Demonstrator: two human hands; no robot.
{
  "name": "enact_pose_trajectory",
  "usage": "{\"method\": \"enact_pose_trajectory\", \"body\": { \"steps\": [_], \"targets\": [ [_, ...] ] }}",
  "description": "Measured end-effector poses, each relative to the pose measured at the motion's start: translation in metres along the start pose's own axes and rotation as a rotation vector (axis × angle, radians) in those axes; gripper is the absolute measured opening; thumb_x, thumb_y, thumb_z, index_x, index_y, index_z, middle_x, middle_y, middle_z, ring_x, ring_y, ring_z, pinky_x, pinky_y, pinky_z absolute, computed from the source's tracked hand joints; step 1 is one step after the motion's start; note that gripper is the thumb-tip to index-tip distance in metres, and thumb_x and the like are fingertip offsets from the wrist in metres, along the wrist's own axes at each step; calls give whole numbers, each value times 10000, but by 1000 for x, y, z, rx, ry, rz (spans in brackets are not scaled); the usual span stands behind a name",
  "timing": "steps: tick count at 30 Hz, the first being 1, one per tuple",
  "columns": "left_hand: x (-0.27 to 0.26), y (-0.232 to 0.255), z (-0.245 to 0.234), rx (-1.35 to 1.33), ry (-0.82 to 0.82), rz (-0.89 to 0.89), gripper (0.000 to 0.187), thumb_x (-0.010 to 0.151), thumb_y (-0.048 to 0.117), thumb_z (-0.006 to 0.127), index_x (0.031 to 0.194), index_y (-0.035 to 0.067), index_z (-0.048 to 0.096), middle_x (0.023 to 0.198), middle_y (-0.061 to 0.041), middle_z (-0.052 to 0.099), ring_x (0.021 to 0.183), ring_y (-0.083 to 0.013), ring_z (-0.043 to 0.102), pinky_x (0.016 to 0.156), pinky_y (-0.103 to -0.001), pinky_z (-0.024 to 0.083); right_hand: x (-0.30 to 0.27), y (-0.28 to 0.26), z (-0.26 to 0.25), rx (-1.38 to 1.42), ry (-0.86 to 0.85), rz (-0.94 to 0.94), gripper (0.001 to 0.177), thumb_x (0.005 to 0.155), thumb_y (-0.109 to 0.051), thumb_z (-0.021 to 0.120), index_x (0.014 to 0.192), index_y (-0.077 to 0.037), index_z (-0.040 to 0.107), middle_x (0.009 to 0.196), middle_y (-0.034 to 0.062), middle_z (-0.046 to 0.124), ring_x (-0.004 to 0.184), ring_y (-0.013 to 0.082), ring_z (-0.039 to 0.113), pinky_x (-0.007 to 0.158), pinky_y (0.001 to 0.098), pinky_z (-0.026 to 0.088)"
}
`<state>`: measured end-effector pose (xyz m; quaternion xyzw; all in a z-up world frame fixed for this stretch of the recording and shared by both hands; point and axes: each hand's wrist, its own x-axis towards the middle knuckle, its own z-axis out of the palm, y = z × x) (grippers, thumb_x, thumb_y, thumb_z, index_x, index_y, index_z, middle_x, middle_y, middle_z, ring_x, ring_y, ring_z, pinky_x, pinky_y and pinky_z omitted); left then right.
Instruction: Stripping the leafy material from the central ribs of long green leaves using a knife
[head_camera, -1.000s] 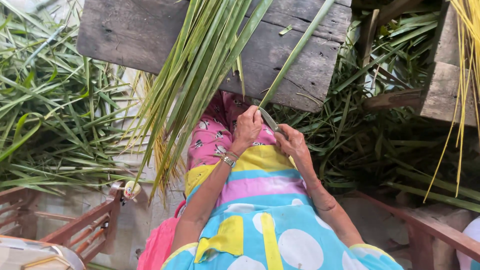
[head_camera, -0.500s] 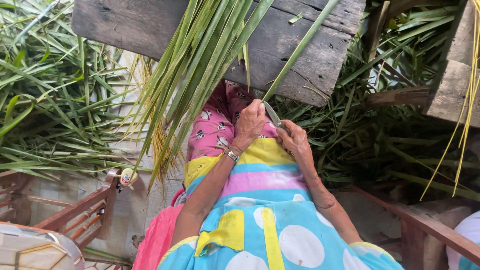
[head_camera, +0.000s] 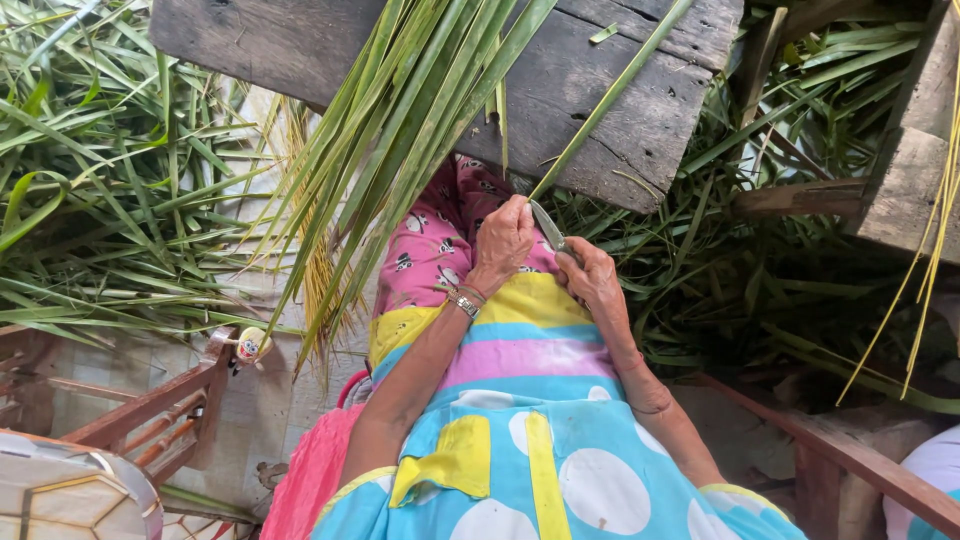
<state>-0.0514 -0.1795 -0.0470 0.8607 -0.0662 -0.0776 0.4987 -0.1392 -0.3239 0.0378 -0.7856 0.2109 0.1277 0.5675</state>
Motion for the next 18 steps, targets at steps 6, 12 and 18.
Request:
{"method": "enact_pose_trajectory", "body": {
  "steps": [6,12,18],
  "targets": [
    [-2,2,-4,37,11,-4,173,1015,313,480,932,201,581,880,-89,694,856,-403,709,742,-553,588,-4,-16,2,-7,0,6,198,977,-101,599,1112,8,694,609,142,630,429,149,549,309,261,456],
    [-2,7,-8,113,78,40,147,1007,306,471,956,210,570,867,-85,687,786,-413,710,703,-572,591,1,-22,2,38,-29,7,182,964,-60,589,1085,26,693,590,142,630,371,144,534,265,246,431],
    [-2,8,-11,233,120,100,136,1007,294,465,961,211,562,848,-72,672,737,-377,720,679,-533,605,15,-18,6,179,-45,-13,144,934,-38,649,1059,-7,713,548,146,635,288,163,530,193,274,408]
  ]
}}
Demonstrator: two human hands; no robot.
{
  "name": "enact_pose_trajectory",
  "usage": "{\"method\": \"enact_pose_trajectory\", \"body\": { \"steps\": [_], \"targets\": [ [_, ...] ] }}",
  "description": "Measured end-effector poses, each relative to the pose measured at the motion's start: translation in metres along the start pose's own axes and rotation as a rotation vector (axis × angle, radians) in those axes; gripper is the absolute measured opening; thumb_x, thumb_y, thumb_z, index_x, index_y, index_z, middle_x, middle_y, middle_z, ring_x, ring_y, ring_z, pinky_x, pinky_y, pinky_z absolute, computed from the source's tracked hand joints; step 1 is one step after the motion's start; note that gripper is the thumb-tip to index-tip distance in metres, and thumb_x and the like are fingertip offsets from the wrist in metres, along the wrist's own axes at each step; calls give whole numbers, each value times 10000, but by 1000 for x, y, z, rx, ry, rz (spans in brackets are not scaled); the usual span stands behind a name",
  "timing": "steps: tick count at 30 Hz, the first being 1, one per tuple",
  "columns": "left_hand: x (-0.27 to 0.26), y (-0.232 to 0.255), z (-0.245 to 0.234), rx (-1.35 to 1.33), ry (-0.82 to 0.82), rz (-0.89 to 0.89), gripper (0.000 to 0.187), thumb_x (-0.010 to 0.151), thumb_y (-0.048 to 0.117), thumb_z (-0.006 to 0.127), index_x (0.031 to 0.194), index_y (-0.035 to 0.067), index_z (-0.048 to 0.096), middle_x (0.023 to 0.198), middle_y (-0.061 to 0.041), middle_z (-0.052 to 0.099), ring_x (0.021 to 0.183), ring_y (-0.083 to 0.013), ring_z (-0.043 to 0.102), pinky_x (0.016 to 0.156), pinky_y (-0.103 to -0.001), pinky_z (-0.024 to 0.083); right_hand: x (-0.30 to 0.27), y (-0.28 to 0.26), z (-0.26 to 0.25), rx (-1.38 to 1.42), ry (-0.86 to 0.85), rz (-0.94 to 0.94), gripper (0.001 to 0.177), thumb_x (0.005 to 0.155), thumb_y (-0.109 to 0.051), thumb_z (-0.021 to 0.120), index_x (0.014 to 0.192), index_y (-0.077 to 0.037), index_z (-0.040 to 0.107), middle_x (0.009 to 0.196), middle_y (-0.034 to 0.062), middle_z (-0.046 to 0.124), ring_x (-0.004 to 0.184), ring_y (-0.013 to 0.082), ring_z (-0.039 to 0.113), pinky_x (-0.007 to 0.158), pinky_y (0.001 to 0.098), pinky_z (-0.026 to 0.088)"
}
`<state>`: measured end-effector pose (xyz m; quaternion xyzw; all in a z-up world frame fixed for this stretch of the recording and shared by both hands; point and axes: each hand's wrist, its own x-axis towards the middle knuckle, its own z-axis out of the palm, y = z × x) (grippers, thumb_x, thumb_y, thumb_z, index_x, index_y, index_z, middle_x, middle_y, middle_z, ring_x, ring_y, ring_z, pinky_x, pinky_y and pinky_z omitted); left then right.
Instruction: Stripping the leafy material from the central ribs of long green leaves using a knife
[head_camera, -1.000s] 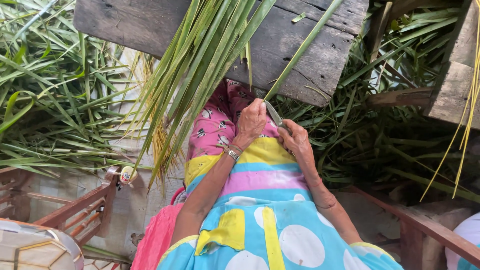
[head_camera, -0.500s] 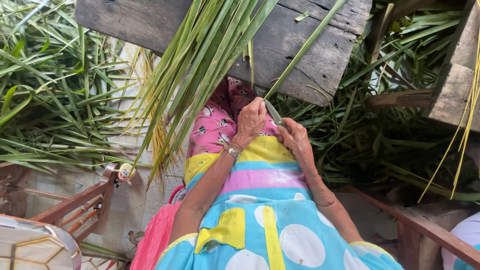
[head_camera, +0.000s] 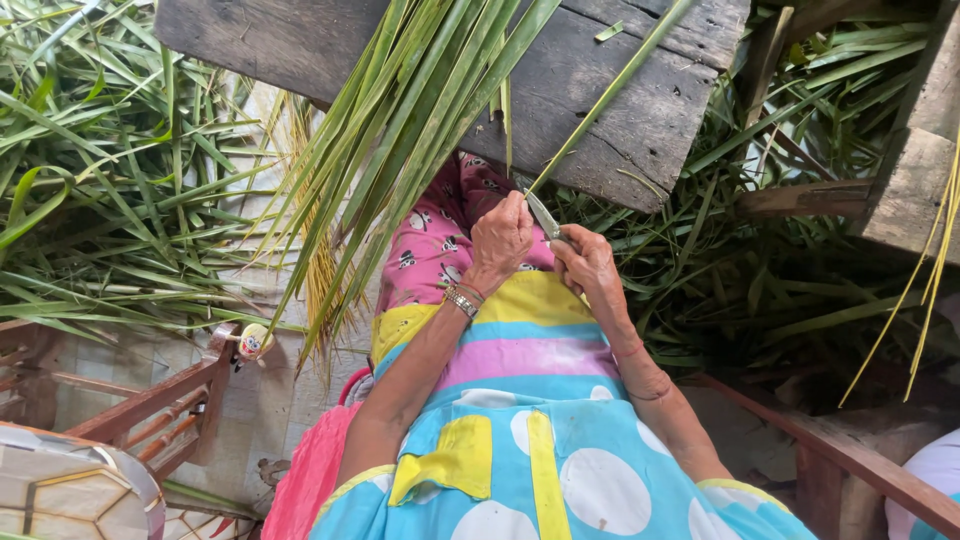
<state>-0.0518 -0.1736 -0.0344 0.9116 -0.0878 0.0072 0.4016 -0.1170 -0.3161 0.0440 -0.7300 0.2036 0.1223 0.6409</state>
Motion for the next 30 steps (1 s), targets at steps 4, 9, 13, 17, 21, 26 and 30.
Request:
{"method": "enact_pose_trajectory", "body": {
  "steps": [4,9,13,17,21,26,30],
  "targets": [
    [1,8,-9,82,70,31,127,1003,296,453,949,228,546,807,-64,654,649,-365,712,622,-510,605,9,-9,2,74,7,-26,175,922,-4,644,1082,43,694,562,170,622,275,149,493,198,250,367],
    [6,21,-31,171,112,94,134,1003,287,441,927,218,528,758,-49,625,585,-343,701,577,-476,606,27,-14,2,170,-9,-55,184,915,9,641,1080,77,688,568,175,605,271,145,476,193,251,337],
    [-2,32,-41,191,106,168,117,992,264,459,906,209,518,740,-64,615,551,-348,692,551,-486,597,50,-27,-6,260,35,-100,211,929,2,621,1108,108,656,562,173,581,258,143,458,193,243,326],
    [-1,37,-54,288,132,238,110,974,289,495,883,230,514,719,-9,601,587,-252,707,552,-388,587,64,-40,-18,249,9,-124,217,935,3,620,1128,101,645,556,178,568,238,146,433,194,257,288],
    [9,38,-49,433,148,270,151,1019,314,431,935,242,534,707,32,622,597,-202,714,610,-371,585,73,-45,-22,186,-6,-166,194,942,-3,622,1114,75,664,545,177,572,231,153,447,186,257,294],
    [17,43,-57,316,-13,222,167,1058,297,428,985,193,537,806,-75,675,648,-332,725,607,-472,591,70,-45,-13,235,-22,-172,200,914,-22,661,1091,70,674,529,167,556,238,147,443,193,249,296],
    [12,45,-83,285,-144,145,168,1079,299,391,988,203,495,848,-112,678,666,-418,720,634,-549,593,70,-56,-16,331,-75,-156,146,880,17,680,1015,72,677,537,174,576,255,141,450,195,230,286]
  ]
}}
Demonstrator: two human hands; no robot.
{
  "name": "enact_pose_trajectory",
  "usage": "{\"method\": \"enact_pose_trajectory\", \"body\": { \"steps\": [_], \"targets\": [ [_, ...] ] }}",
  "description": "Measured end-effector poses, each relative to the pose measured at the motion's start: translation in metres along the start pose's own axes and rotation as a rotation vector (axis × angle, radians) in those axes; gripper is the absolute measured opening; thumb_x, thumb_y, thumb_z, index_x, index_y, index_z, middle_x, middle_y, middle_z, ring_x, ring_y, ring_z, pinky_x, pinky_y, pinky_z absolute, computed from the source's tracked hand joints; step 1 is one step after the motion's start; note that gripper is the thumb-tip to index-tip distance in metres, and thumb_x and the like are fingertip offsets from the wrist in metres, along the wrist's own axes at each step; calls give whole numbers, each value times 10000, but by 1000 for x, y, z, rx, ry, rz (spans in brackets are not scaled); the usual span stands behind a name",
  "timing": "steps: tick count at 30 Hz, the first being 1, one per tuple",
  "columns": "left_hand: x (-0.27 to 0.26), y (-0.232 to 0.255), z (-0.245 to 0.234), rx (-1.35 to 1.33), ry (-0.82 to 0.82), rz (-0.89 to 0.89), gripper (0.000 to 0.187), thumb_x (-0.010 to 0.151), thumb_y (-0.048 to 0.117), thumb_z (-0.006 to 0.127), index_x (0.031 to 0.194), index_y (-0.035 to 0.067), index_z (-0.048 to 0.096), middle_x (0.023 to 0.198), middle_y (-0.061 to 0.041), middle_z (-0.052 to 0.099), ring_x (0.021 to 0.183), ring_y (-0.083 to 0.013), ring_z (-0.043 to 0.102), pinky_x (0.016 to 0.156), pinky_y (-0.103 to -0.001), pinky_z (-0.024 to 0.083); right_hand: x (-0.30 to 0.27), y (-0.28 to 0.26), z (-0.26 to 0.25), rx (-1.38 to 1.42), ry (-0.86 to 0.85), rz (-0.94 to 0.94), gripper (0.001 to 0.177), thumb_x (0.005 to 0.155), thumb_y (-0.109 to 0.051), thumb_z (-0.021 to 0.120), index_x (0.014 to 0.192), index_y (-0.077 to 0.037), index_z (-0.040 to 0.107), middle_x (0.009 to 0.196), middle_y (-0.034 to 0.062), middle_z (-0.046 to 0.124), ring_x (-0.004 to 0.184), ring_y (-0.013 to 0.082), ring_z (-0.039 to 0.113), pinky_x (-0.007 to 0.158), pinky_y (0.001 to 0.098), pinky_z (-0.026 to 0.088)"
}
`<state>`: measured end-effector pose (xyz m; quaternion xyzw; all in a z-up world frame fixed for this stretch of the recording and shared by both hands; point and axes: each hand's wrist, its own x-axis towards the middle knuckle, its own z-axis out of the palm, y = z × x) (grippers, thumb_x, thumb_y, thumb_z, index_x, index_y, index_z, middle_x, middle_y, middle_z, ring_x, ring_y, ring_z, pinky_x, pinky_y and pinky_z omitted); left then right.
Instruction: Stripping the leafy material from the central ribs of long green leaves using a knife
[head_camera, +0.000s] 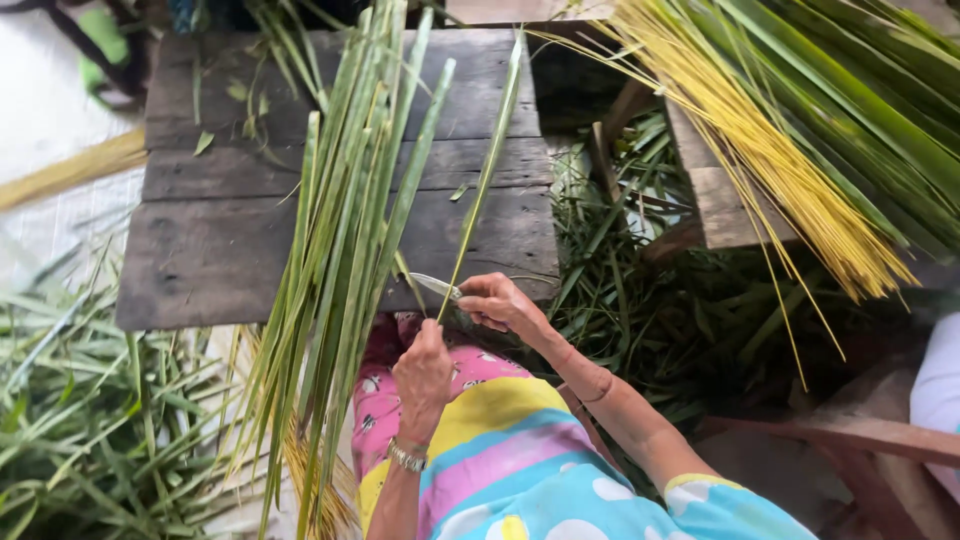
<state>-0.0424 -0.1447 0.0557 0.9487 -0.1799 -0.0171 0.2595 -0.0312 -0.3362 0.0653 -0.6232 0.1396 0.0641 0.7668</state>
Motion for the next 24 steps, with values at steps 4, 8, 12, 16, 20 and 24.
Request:
{"method": "enact_pose_trajectory", "body": {
  "steps": [4,8,12,16,20,24],
  "targets": [
    [-19,-17,-16,30,4,32,140,1078,257,422,985,192,506,843,-117,682,648,-412,721,626,-552,597,8,-29,-11,42,22,-41,159,884,-11,685,1019,72,680,539,161,576,252,123,438,197,218,299],
    [-44,-56,-25,124,-44,79,112,1093,194,492,1009,132,532,672,22,564,439,-96,485,337,-249,399,22,-52,-41,-112,12,-65,109,932,-171,703,958,-65,703,567,0,636,342,39,444,278,189,299],
    [-70,-95,-33,190,-80,-23,135,1067,300,541,1035,184,602,567,29,537,452,-133,539,401,-304,496,17,-78,-66,-108,86,-170,97,936,-187,702,958,-93,707,571,-10,637,352,23,428,291,164,306],
    [-88,-137,-43,242,-114,-98,228,1102,361,444,1084,184,588,623,41,565,447,-94,521,340,-253,442,5,-109,-89,-66,162,-239,71,970,-140,728,932,-81,739,608,-32,674,374,17,507,325,120,394],
    [-104,-163,-56,88,19,-98,274,1081,404,451,1035,208,636,674,13,636,524,-171,603,470,-359,547,6,-119,-120,-48,273,-214,86,927,-154,748,978,-94,714,634,-28,673,390,24,503,317,150,364],
    [-115,-173,-74,120,125,-100,255,1093,405,458,1070,239,650,567,37,544,454,-147,491,444,-334,461,1,-126,-142,-35,332,-202,43,963,-126,720,966,-93,694,637,-36,668,404,18,529,326,138,406]
  ]
}}
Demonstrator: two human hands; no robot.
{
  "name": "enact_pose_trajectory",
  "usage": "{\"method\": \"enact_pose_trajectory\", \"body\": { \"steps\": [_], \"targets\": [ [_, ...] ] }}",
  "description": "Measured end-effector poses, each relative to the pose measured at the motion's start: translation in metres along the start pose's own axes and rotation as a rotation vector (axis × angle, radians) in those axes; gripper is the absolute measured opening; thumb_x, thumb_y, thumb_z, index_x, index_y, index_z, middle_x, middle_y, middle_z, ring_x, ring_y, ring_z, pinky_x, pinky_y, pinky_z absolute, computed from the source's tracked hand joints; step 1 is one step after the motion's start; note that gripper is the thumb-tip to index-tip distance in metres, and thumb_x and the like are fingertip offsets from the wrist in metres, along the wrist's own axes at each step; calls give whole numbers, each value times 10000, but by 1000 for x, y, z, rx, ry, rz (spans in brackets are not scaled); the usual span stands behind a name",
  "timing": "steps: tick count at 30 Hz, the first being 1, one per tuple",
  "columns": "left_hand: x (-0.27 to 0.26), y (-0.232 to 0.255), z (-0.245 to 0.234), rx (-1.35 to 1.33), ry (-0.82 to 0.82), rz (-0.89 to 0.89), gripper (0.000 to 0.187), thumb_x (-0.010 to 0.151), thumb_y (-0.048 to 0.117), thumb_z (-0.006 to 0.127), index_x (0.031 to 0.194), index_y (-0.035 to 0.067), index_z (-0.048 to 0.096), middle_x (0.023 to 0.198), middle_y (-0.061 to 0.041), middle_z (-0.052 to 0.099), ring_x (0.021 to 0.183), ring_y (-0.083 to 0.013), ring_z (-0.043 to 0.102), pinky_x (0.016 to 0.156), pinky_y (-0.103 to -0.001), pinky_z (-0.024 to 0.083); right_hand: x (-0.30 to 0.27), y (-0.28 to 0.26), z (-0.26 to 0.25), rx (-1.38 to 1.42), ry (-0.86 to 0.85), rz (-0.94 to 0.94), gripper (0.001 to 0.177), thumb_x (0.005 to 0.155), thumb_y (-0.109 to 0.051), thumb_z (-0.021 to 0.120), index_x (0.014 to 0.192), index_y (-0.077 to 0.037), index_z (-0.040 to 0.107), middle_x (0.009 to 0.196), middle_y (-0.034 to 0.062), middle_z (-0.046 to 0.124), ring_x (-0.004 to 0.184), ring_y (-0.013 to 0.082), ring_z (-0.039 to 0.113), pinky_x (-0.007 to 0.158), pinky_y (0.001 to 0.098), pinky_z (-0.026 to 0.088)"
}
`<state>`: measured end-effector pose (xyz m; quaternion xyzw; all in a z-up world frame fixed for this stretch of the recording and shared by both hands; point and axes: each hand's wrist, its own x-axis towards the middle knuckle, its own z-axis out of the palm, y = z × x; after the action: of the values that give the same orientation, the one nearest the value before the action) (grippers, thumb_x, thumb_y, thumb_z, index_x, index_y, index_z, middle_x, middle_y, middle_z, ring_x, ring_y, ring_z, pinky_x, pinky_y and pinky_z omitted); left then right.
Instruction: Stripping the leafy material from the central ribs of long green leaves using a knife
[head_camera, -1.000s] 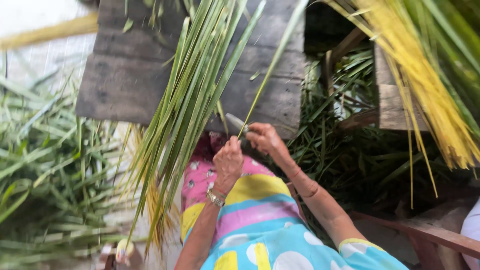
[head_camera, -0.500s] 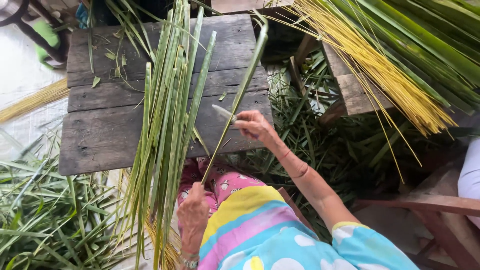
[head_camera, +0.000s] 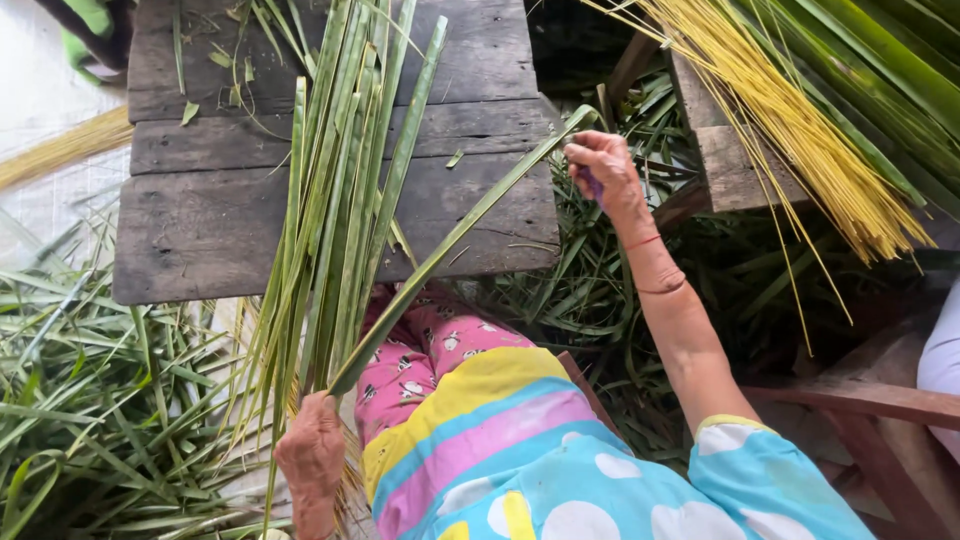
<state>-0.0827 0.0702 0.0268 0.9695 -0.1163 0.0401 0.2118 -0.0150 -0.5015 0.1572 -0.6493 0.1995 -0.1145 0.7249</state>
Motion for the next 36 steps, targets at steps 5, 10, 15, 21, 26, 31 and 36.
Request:
{"method": "enact_pose_trajectory", "body": {
  "steps": [5,10,15,21,26,31,36],
  "targets": [
    [-2,-10,-40,-132,32,-148,254,1138,283,488,1000,139,644,698,14,655,538,-164,575,482,-338,479,-3,-6,-24,102,158,-6,105,961,-143,706,1044,-90,671,685,-47,639,448,-6,525,351,110,400],
    [11,27,-60,-271,-57,-151,285,1116,228,409,1239,57,600,725,-69,703,530,-207,660,406,-348,556,-28,0,-17,39,212,1,46,997,-128,667,993,-110,625,701,-31,636,448,20,517,366,129,432],
    [41,115,-57,-670,-56,-144,141,1041,188,498,1159,117,528,758,-62,705,488,-164,608,412,-333,484,-96,21,67,150,-191,6,133,995,-129,658,873,-81,633,582,-42,586,374,37,463,324,143,402],
    [66,202,-25,-1185,80,-26,83,954,69,673,1034,60,690,886,-83,668,685,-118,635,539,-242,533,-149,78,134,501,-239,226,209,956,-90,679,1072,79,638,497,85,475,319,118,467,268,253,415],
    [67,236,8,-1308,0,-16,84,914,37,742,998,36,733,845,-62,617,748,-117,613,646,-247,534,-150,108,137,624,-241,155,109,988,-49,631,954,51,602,455,112,408,288,168,404,252,287,381],
    [60,249,21,-1347,-20,-64,108,896,42,778,1000,41,750,735,-23,643,687,-75,595,626,-227,524,-154,103,124,603,-115,112,124,979,19,630,862,2,595,436,110,416,302,172,414,258,286,379],
    [52,257,17,-1285,72,-104,103,862,47,807,950,71,758,759,-30,651,703,-72,574,654,-245,501,-162,95,133,583,-4,158,189,960,42,630,790,-26,585,435,65,403,320,119,404,267,230,328]
  ]
}}
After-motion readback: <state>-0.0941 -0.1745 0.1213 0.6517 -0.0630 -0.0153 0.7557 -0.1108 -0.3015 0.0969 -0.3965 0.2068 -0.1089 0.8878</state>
